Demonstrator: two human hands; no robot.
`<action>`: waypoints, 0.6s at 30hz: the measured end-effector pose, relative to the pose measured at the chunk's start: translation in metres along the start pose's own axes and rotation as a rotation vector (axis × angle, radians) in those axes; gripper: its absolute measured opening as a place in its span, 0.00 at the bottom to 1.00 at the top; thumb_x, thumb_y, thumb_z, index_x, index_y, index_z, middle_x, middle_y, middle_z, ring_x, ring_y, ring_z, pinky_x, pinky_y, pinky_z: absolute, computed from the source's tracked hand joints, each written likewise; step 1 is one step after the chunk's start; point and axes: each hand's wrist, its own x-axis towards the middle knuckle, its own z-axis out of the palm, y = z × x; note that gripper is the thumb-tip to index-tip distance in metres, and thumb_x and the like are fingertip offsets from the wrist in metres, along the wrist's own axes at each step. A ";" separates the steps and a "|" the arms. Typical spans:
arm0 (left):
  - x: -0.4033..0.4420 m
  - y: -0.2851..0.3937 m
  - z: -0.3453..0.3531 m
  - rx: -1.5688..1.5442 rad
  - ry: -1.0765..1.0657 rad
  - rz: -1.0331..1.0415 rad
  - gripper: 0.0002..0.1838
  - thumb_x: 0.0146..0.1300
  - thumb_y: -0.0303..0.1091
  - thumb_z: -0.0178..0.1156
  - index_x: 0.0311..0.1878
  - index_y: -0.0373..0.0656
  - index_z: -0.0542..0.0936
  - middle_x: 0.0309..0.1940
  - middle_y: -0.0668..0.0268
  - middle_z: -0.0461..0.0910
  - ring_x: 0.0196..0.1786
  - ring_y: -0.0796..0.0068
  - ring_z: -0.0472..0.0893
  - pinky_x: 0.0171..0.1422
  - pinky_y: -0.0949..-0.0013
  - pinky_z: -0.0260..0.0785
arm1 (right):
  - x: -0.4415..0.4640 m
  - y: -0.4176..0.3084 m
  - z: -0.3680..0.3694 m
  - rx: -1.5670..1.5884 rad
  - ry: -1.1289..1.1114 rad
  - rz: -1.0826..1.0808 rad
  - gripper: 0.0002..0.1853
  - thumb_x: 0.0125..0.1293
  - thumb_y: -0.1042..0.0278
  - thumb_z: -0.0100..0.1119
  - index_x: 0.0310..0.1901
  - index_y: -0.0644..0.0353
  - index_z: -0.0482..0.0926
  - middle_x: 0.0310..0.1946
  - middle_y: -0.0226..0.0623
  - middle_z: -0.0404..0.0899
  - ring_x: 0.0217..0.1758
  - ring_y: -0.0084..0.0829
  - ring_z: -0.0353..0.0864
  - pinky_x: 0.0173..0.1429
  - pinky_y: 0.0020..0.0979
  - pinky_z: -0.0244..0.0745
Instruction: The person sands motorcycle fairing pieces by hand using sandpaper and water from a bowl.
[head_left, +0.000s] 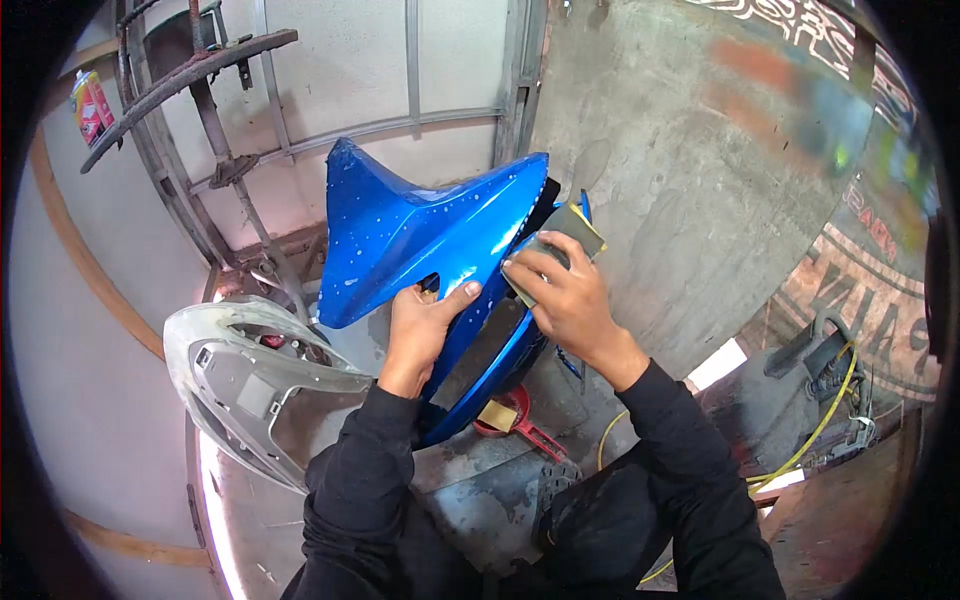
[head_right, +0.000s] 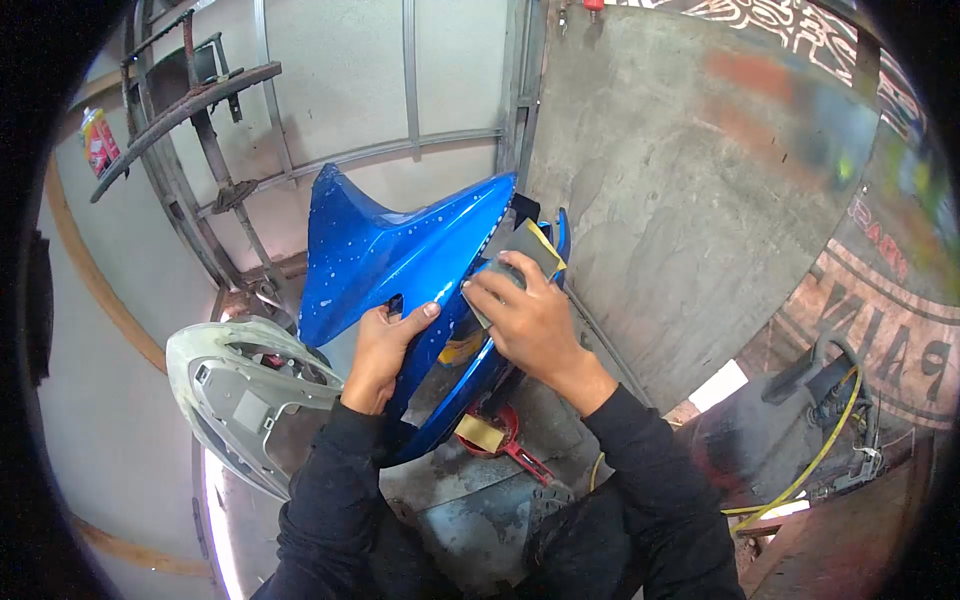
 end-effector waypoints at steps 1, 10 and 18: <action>0.001 -0.002 0.000 0.006 0.007 0.026 0.27 0.61 0.26 0.73 0.61 0.30 0.74 0.51 0.55 0.84 0.48 0.71 0.85 0.52 0.68 0.80 | 0.000 0.001 0.002 -0.007 0.012 0.003 0.25 0.47 0.82 0.61 0.50 0.52 0.86 0.50 0.30 0.83 0.62 0.49 0.75 0.64 0.45 0.76; -0.002 0.002 -0.002 0.016 0.001 0.049 0.26 0.62 0.25 0.72 0.61 0.31 0.74 0.50 0.55 0.84 0.46 0.71 0.86 0.48 0.69 0.81 | 0.000 -0.003 0.002 -0.111 0.011 -0.011 0.22 0.52 0.75 0.65 0.52 0.50 0.83 0.52 0.25 0.82 0.64 0.50 0.74 0.50 0.43 0.81; -0.006 -0.002 0.003 0.004 0.036 0.050 0.22 0.62 0.26 0.72 0.57 0.31 0.77 0.47 0.58 0.86 0.45 0.74 0.86 0.49 0.71 0.80 | -0.004 -0.007 0.002 -0.224 0.025 0.055 0.25 0.51 0.76 0.64 0.55 0.56 0.83 0.54 0.28 0.80 0.64 0.51 0.73 0.54 0.42 0.79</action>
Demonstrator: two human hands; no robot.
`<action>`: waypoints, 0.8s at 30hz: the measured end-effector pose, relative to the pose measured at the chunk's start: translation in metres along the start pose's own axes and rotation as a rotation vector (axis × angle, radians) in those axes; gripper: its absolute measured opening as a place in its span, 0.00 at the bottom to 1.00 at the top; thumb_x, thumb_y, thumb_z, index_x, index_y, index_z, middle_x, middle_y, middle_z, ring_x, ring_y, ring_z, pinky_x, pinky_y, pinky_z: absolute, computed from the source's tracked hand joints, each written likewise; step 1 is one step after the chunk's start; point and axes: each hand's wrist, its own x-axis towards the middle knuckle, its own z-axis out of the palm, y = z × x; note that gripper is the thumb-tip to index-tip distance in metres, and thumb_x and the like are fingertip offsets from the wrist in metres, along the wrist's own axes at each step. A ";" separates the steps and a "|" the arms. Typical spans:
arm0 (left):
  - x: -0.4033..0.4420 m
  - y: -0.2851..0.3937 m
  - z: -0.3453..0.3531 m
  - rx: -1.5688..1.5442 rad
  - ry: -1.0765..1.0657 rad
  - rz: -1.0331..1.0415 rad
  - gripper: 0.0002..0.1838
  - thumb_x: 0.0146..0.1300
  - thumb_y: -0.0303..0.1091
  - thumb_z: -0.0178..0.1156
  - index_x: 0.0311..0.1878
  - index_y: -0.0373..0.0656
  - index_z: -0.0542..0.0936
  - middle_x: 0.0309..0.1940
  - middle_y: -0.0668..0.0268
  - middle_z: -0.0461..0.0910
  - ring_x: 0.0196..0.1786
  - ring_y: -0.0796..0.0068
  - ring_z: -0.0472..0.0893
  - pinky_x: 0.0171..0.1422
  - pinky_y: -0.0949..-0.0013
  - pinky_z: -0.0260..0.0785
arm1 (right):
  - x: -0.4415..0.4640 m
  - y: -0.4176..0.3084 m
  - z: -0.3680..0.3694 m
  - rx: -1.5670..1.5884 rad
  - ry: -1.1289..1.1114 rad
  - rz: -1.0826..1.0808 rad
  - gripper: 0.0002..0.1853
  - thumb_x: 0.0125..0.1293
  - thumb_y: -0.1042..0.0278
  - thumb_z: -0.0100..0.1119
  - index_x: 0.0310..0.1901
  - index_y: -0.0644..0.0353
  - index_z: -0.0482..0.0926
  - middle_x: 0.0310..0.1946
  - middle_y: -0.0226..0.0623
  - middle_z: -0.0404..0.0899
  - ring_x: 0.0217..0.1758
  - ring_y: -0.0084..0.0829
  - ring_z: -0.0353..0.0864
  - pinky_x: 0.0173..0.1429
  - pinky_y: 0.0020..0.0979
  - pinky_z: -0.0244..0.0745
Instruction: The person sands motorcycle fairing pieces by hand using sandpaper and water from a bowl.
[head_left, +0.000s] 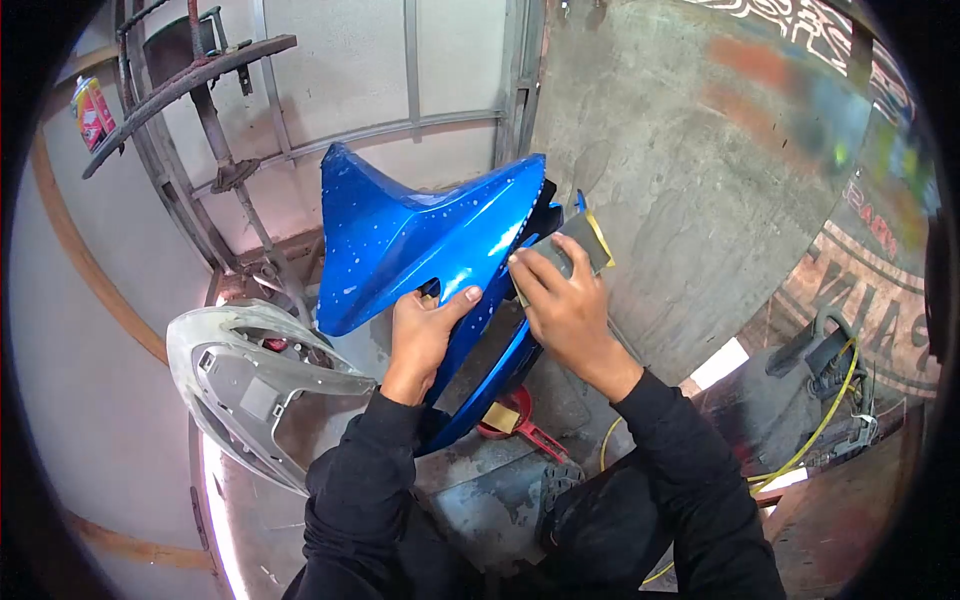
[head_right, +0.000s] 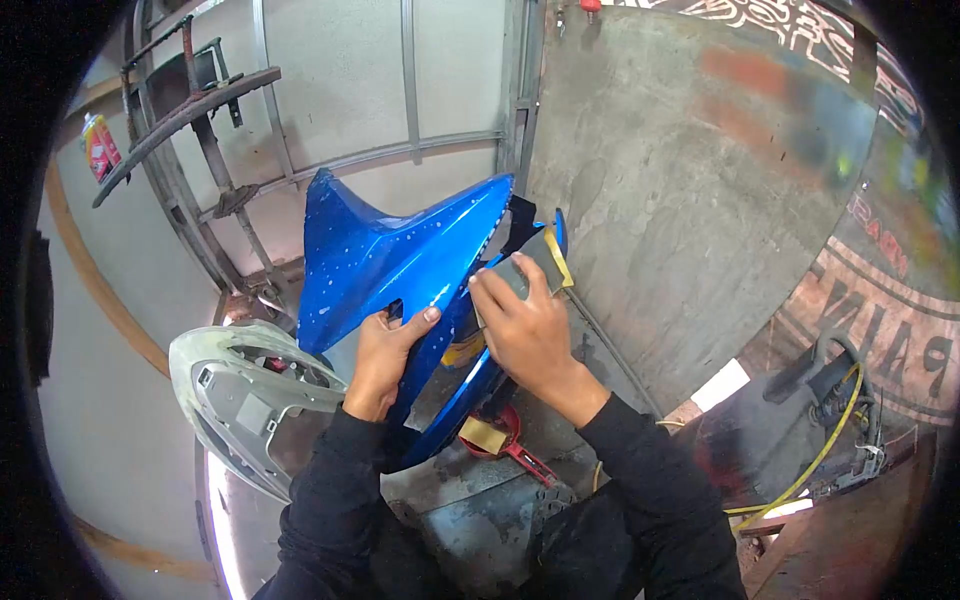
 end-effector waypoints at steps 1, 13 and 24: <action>0.000 0.001 0.002 -0.006 0.007 0.007 0.22 0.62 0.26 0.72 0.57 0.31 0.77 0.47 0.58 0.86 0.45 0.74 0.86 0.49 0.70 0.80 | 0.002 0.002 0.000 0.008 -0.008 0.024 0.26 0.50 0.77 0.64 0.55 0.55 0.83 0.55 0.29 0.81 0.64 0.52 0.73 0.58 0.44 0.77; -0.003 -0.002 0.004 0.025 0.018 0.024 0.24 0.63 0.29 0.73 0.58 0.31 0.76 0.47 0.57 0.86 0.44 0.73 0.86 0.50 0.69 0.80 | -0.002 0.002 0.005 -0.115 0.001 0.058 0.26 0.53 0.72 0.67 0.58 0.58 0.81 0.56 0.29 0.79 0.66 0.52 0.70 0.48 0.41 0.81; 0.001 -0.009 0.001 0.063 0.023 0.007 0.22 0.61 0.28 0.74 0.56 0.31 0.78 0.45 0.59 0.86 0.43 0.75 0.85 0.50 0.70 0.79 | 0.003 0.000 0.004 -0.065 -0.041 0.178 0.29 0.53 0.78 0.64 0.61 0.56 0.80 0.59 0.30 0.80 0.65 0.55 0.71 0.57 0.46 0.77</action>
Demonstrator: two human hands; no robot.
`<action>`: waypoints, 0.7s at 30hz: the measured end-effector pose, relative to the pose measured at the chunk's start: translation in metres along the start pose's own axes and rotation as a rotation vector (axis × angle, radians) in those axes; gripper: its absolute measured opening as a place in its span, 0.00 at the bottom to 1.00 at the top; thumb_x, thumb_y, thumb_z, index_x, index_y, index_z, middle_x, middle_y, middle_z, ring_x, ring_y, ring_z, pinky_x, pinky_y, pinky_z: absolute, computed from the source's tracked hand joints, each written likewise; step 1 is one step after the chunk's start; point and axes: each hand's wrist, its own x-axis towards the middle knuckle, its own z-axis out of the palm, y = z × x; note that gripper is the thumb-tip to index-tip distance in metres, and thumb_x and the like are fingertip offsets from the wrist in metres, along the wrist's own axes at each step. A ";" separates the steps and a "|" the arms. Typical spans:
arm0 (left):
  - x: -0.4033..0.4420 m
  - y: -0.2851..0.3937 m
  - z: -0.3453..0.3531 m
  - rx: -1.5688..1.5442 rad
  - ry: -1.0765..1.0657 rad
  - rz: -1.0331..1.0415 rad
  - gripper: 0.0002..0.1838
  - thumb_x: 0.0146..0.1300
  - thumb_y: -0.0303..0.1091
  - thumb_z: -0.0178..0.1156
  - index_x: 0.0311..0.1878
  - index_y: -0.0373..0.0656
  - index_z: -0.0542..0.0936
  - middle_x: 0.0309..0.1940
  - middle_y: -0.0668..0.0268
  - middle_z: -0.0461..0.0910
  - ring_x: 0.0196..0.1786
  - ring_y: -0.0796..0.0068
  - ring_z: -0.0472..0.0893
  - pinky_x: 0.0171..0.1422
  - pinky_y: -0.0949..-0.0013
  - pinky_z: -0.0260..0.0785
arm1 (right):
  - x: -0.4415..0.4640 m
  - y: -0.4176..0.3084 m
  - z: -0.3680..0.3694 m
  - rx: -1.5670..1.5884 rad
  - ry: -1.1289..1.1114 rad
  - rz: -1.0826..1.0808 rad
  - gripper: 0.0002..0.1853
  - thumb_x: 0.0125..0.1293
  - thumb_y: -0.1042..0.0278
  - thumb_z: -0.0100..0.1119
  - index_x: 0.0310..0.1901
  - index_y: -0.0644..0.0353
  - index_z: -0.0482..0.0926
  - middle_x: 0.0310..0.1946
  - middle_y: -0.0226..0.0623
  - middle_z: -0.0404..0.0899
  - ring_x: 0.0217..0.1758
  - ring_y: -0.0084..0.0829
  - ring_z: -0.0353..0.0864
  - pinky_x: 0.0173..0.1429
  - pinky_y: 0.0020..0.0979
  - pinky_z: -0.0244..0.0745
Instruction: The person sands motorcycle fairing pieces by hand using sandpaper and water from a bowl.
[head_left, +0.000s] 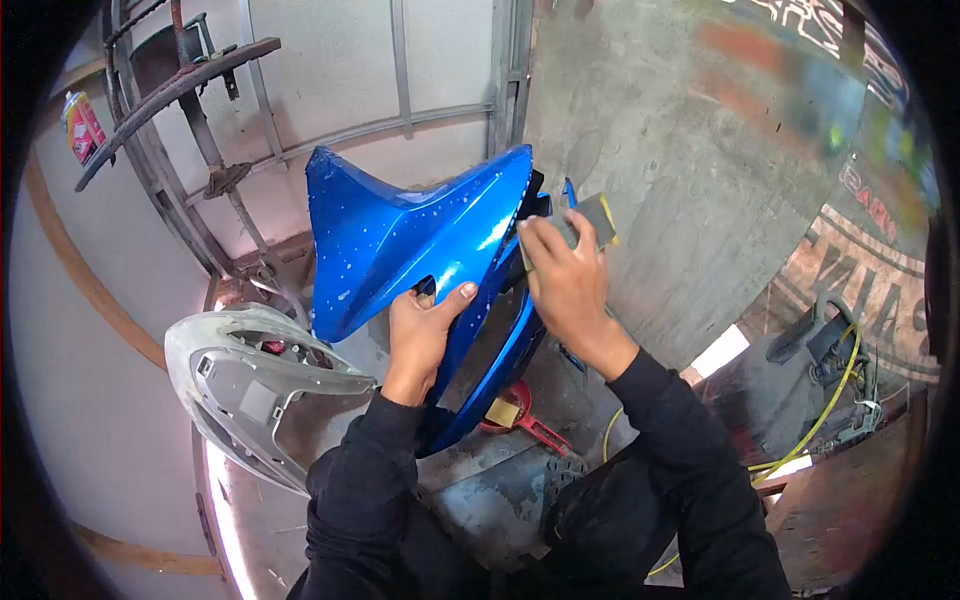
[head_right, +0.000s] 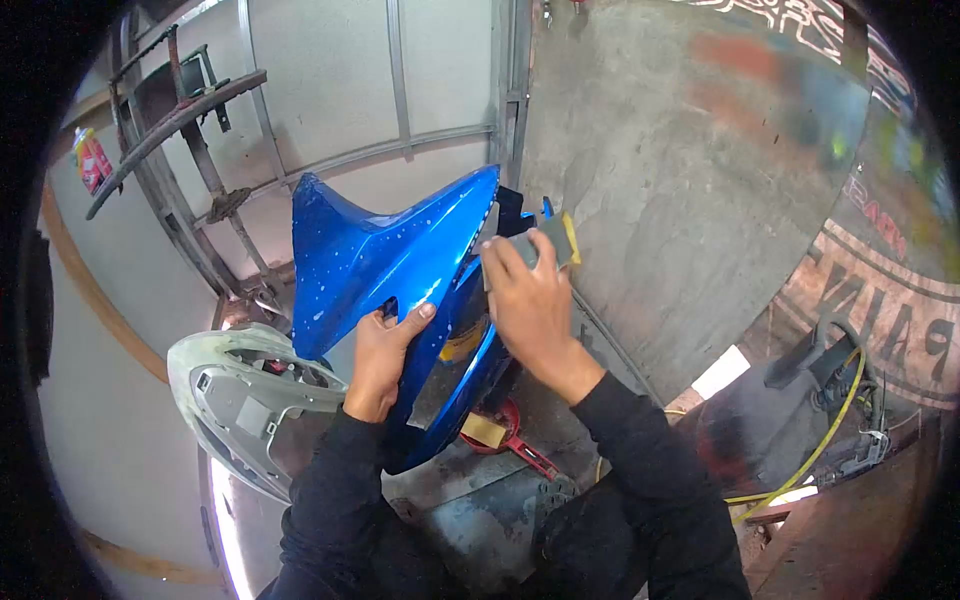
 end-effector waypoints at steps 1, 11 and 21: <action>0.000 -0.001 0.000 -0.009 -0.002 0.018 0.23 0.62 0.29 0.74 0.57 0.31 0.78 0.45 0.59 0.86 0.43 0.75 0.85 0.49 0.70 0.79 | 0.002 0.003 0.001 -0.009 0.010 0.007 0.29 0.53 0.78 0.64 0.61 0.56 0.80 0.58 0.30 0.80 0.65 0.55 0.71 0.57 0.45 0.77; -0.002 0.005 0.003 -0.064 0.007 0.039 0.21 0.62 0.28 0.73 0.55 0.31 0.79 0.44 0.59 0.86 0.43 0.75 0.86 0.48 0.71 0.79 | -0.002 -0.003 0.002 -0.024 0.033 -0.044 0.27 0.55 0.74 0.63 0.59 0.57 0.80 0.58 0.29 0.79 0.65 0.52 0.71 0.48 0.44 0.80; -0.003 0.017 -0.009 -0.011 -0.063 -0.044 0.26 0.62 0.34 0.74 0.59 0.31 0.77 0.45 0.59 0.86 0.40 0.75 0.85 0.46 0.71 0.79 | 0.003 0.005 0.003 0.058 0.098 -0.156 0.28 0.49 0.76 0.66 0.57 0.54 0.82 0.56 0.27 0.81 0.62 0.50 0.73 0.51 0.42 0.79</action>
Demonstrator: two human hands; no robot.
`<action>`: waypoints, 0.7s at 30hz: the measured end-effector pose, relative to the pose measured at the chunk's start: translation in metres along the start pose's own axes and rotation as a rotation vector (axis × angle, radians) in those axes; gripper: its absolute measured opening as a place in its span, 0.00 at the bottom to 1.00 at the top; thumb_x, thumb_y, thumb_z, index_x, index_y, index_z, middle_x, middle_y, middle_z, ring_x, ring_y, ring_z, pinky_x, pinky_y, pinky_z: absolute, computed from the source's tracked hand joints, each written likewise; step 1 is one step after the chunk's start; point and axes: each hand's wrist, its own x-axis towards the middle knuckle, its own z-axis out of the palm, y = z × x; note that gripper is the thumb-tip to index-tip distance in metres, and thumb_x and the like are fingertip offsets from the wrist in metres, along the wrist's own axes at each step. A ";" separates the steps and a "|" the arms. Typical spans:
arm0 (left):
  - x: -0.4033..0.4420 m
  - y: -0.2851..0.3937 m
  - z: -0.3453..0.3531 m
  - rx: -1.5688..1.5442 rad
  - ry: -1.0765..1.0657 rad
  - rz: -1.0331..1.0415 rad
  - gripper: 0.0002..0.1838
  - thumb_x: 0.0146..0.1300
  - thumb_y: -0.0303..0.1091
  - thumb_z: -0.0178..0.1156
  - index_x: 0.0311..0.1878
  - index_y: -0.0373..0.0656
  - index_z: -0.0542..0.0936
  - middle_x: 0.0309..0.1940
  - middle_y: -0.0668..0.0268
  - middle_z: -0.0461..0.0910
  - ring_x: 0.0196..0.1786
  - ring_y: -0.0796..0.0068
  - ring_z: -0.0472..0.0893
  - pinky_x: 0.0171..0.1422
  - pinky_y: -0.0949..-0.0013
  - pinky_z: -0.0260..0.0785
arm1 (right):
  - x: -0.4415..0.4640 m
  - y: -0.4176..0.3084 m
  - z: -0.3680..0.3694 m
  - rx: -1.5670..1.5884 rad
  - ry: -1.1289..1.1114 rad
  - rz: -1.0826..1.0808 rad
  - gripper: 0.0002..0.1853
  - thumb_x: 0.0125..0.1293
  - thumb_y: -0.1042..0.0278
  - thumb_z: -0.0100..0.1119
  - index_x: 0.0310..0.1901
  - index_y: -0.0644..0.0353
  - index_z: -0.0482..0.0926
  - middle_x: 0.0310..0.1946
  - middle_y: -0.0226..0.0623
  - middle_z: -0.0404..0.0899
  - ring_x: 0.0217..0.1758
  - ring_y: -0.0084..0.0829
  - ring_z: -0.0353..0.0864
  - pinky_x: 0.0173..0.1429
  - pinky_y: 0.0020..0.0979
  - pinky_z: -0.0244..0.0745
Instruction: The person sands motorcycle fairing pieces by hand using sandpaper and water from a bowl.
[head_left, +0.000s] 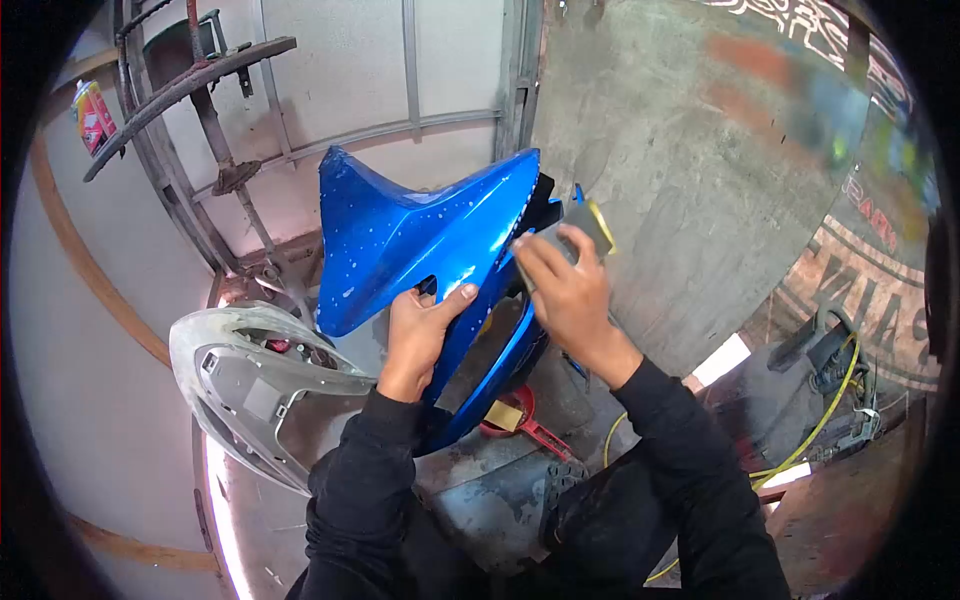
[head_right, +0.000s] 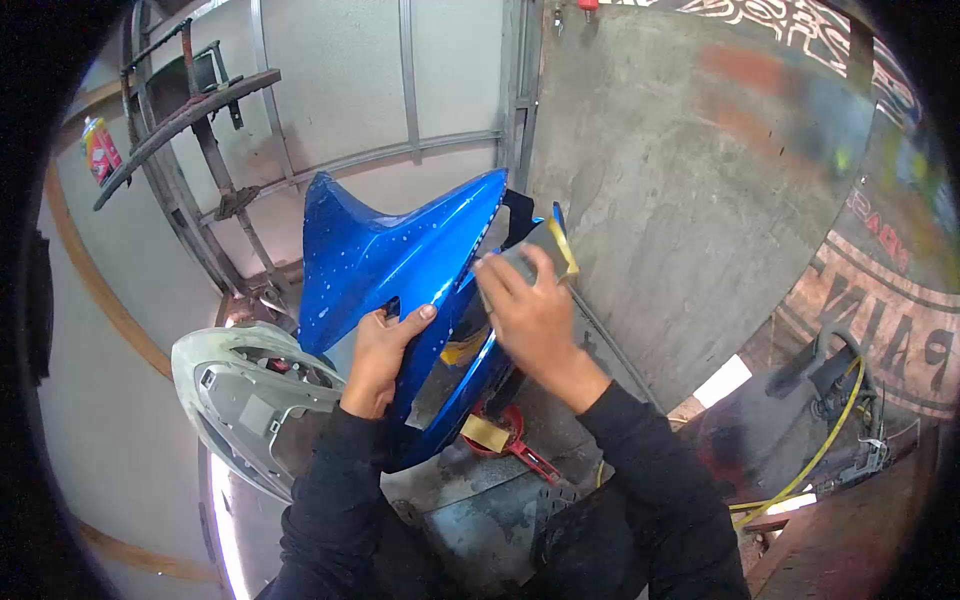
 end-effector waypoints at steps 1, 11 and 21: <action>0.000 -0.001 -0.001 -0.002 0.010 0.007 0.26 0.62 0.34 0.74 0.59 0.31 0.77 0.45 0.59 0.86 0.40 0.75 0.85 0.45 0.71 0.79 | 0.002 0.006 0.000 0.006 0.000 -0.002 0.28 0.49 0.76 0.66 0.56 0.54 0.82 0.56 0.27 0.81 0.62 0.50 0.73 0.52 0.42 0.79; -0.001 0.003 -0.005 0.009 -0.012 -0.031 0.26 0.61 0.31 0.74 0.58 0.30 0.77 0.47 0.57 0.85 0.42 0.74 0.85 0.49 0.71 0.79 | 0.000 0.021 -0.002 0.130 0.010 -0.074 0.25 0.50 0.80 0.62 0.52 0.53 0.85 0.54 0.28 0.84 0.60 0.48 0.75 0.62 0.42 0.75; 0.001 0.008 -0.009 -0.026 -0.059 -0.061 0.27 0.61 0.34 0.74 0.60 0.31 0.77 0.45 0.58 0.85 0.41 0.73 0.85 0.45 0.70 0.80 | 0.000 0.009 -0.007 0.373 -0.052 -0.165 0.24 0.53 0.81 0.59 0.54 0.54 0.84 0.55 0.32 0.84 0.59 0.42 0.77 0.68 0.44 0.70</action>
